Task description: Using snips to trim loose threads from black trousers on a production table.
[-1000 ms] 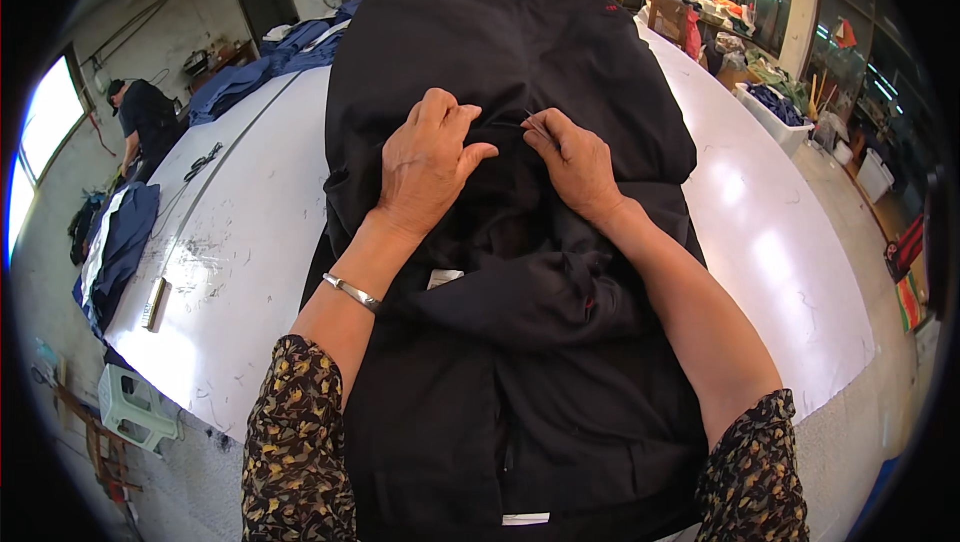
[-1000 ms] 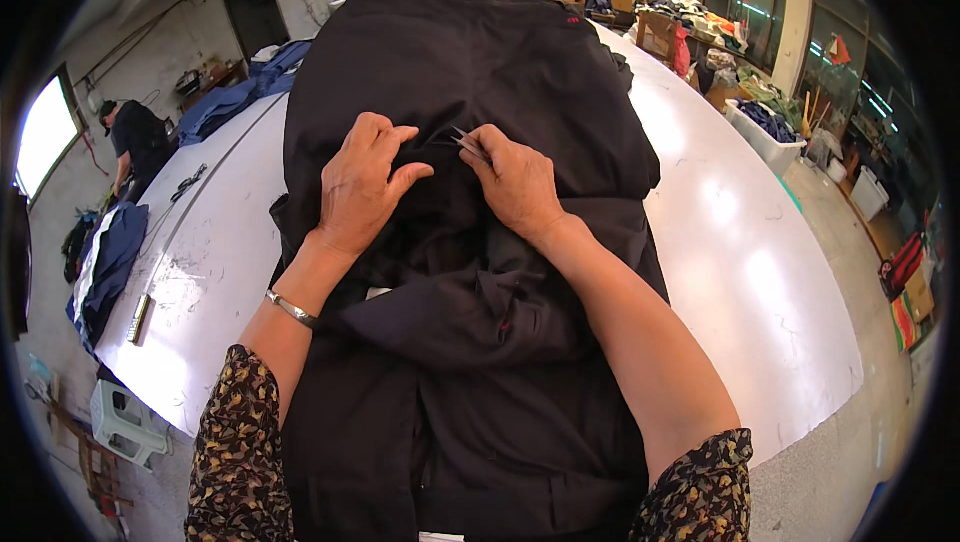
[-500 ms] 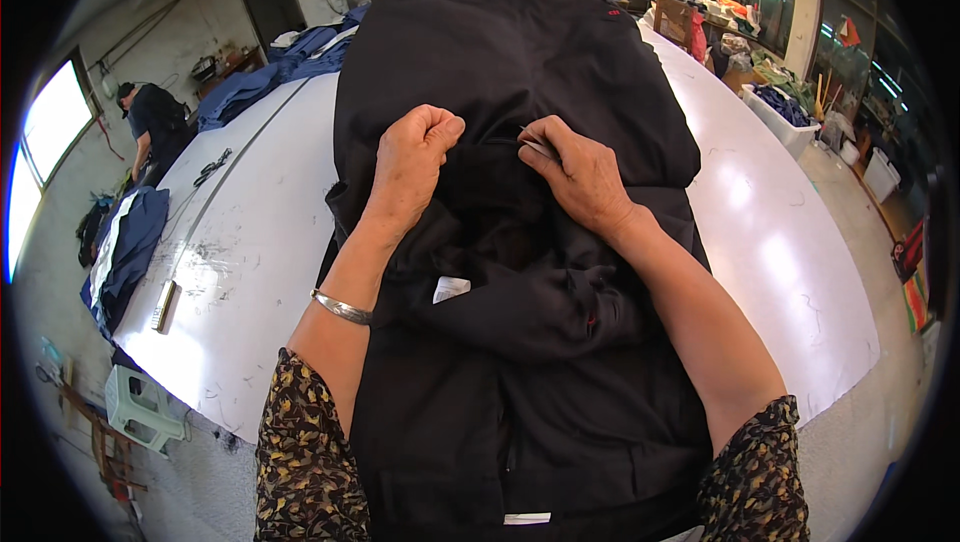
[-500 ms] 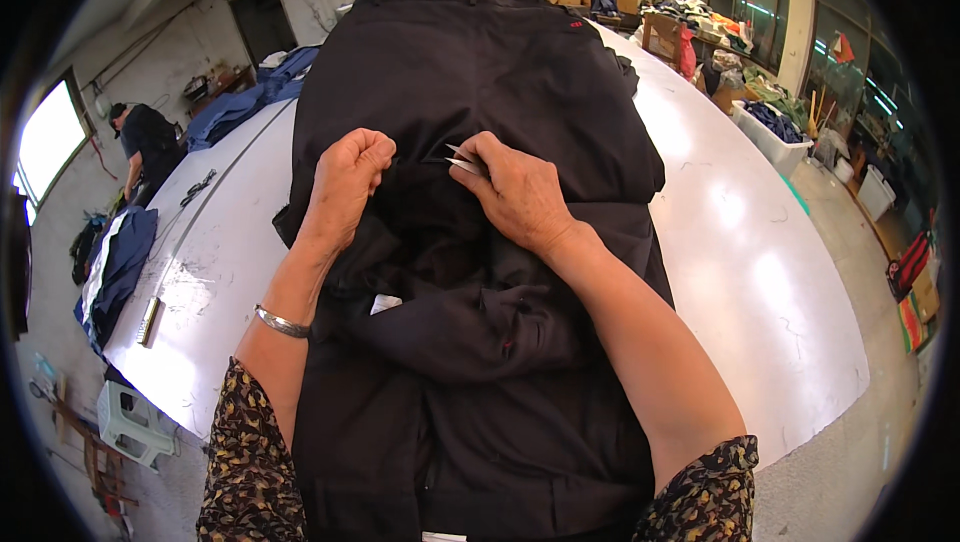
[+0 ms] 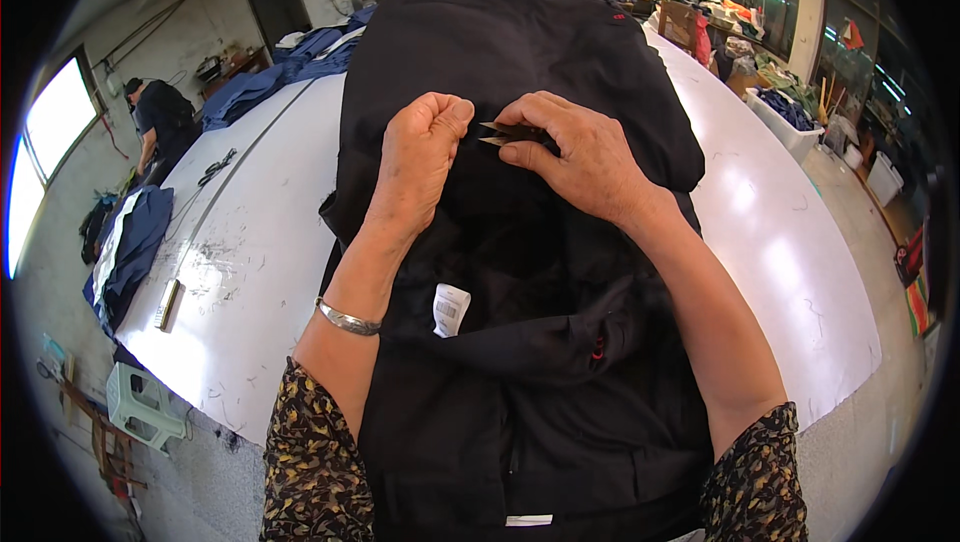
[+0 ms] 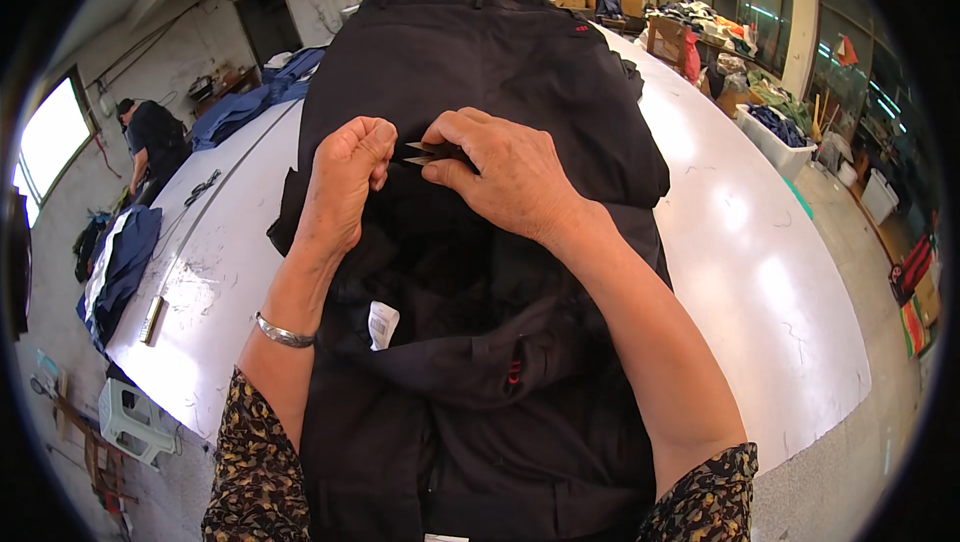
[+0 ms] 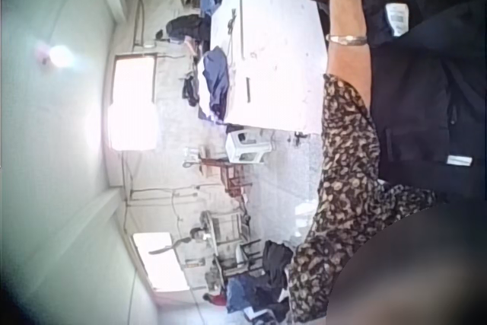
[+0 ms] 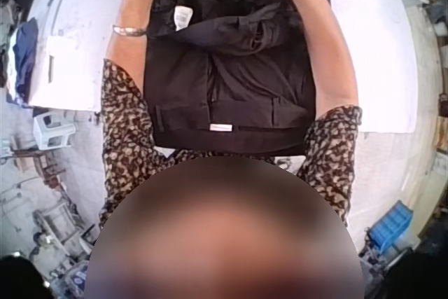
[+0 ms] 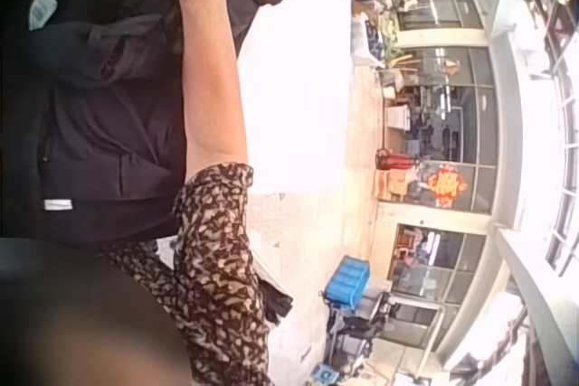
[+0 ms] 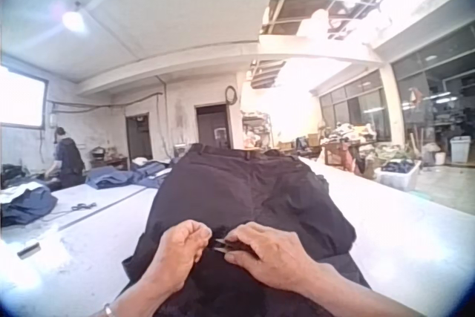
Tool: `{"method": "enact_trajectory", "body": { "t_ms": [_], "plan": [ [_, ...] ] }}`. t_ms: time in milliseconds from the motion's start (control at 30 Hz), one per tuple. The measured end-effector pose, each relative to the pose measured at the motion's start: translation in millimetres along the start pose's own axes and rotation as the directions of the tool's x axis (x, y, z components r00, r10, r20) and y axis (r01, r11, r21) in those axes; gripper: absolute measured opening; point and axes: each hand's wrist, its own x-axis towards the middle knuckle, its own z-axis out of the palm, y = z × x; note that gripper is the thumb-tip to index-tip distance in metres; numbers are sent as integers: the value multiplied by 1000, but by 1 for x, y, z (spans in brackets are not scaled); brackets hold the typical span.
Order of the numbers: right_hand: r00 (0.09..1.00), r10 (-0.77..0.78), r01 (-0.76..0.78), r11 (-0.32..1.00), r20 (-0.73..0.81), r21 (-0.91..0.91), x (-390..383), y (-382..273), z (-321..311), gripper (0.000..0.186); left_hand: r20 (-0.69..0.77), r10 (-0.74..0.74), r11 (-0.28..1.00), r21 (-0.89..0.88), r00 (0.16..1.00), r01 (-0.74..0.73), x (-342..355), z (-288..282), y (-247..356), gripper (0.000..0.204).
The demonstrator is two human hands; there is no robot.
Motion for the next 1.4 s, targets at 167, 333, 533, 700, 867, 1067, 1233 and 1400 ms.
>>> {"method": "enact_trajectory", "body": {
  "t_ms": [167, 333, 533, 700, 867, 1067, 1233, 1400],
  "plan": [
    [994, -111, 108, 976, -7, -187, 2, -4, -5, 20, -31, 3, 1000, 19, 1000, -3, -2, 4, 0, 23],
    [981, -192, 174, 898, -3, -405, 5, -15, -4, 18, -10, 74, 988, 139, 997, -72, -4, 10, 0, 20],
    [991, -133, 104, 872, -27, -478, 4, -21, 0, 16, -49, 88, 975, 210, 995, -76, -5, -7, 3, 18],
    [991, -33, -28, 899, -132, -437, -5, -1, -2, 20, -183, 188, 924, 366, 965, -111, -18, -77, 23, 22],
    [948, 244, -248, 969, -203, 7, 2, 3, -10, 32, -264, 387, -78, 946, 884, 316, -98, -262, 36, 43],
    [886, 458, -388, 646, 73, 658, 11, -25, -7, 30, -115, 287, 453, 891, 951, -29, -118, -209, 59, 21],
    [731, 534, -681, 535, 424, 499, -25, -24, 7, 31, 362, 71, 839, 483, 930, -252, -61, -38, 23, 17],
    [883, 465, -418, 841, 65, -344, -45, 3, -3, 28, 386, 238, 131, 897, 891, -423, -37, 7, -40, 40]
  ]
}}
